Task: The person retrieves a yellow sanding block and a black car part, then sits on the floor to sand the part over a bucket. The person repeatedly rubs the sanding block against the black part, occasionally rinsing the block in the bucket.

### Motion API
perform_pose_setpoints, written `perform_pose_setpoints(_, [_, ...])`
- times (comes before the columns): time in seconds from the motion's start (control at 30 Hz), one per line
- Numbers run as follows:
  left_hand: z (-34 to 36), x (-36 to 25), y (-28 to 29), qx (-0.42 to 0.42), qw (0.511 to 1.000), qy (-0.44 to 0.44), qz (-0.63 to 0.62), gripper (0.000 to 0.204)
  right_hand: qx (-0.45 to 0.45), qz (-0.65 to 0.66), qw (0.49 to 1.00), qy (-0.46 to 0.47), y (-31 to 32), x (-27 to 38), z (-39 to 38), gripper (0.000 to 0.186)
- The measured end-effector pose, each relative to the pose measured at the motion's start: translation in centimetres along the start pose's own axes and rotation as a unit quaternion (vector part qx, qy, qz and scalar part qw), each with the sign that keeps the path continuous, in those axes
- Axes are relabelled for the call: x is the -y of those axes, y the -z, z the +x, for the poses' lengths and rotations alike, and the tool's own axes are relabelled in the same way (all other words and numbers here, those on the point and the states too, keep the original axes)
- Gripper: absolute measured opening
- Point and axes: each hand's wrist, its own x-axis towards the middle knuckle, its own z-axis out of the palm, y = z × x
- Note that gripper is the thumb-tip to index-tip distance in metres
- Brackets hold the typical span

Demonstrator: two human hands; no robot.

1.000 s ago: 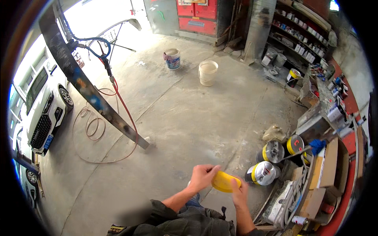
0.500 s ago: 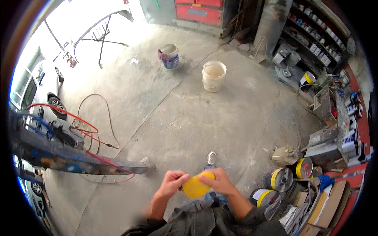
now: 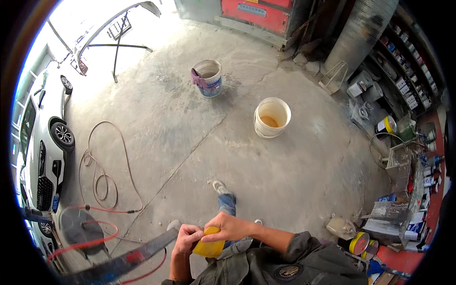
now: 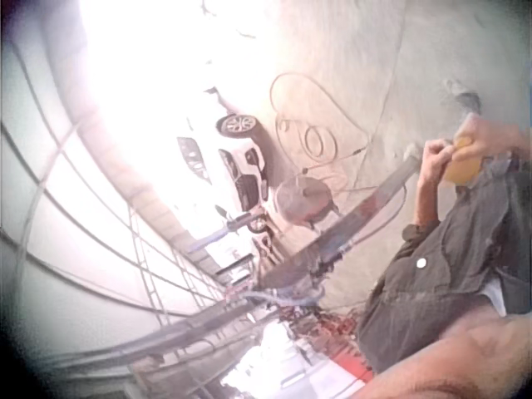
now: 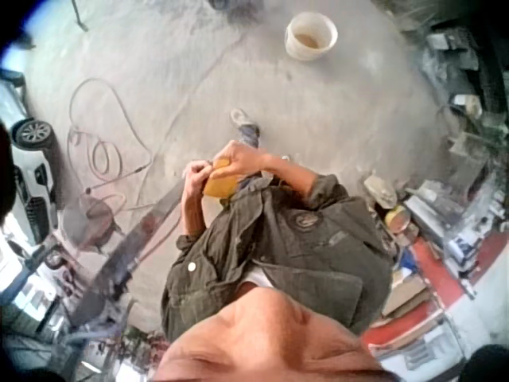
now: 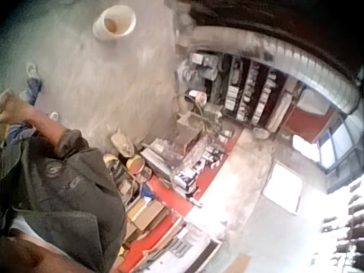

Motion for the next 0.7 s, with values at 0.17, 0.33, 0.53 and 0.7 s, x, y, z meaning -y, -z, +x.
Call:
perform_pose_setpoints(0.17, [13.9,-10.0,4.9,-0.070,0.997,-0.005,0.011,0.017,-0.154,0.044,0.986,-0.038,10.3,-3.5,12.6,0.031])
perform_pose_setpoints(0.33, [27.3,-22.2,6.1,-0.090,0.992,-0.042,0.083,0.027,-0.383,0.151,0.907,-0.092,20.5,-2.9,24.4,0.022])
perform_pose_setpoints(0.53, [41.2,-32.0,13.2,-0.092,0.993,-0.015,0.070,0.028,-0.350,0.092,0.928,-0.085,34.0,-2.3,38.3,0.022])
perform_pose_setpoints(0.7, [53.2,-38.6,19.7,-0.093,0.988,0.018,0.123,0.022,-0.232,0.080,0.951,-0.186,46.0,-4.8,50.6,0.016])
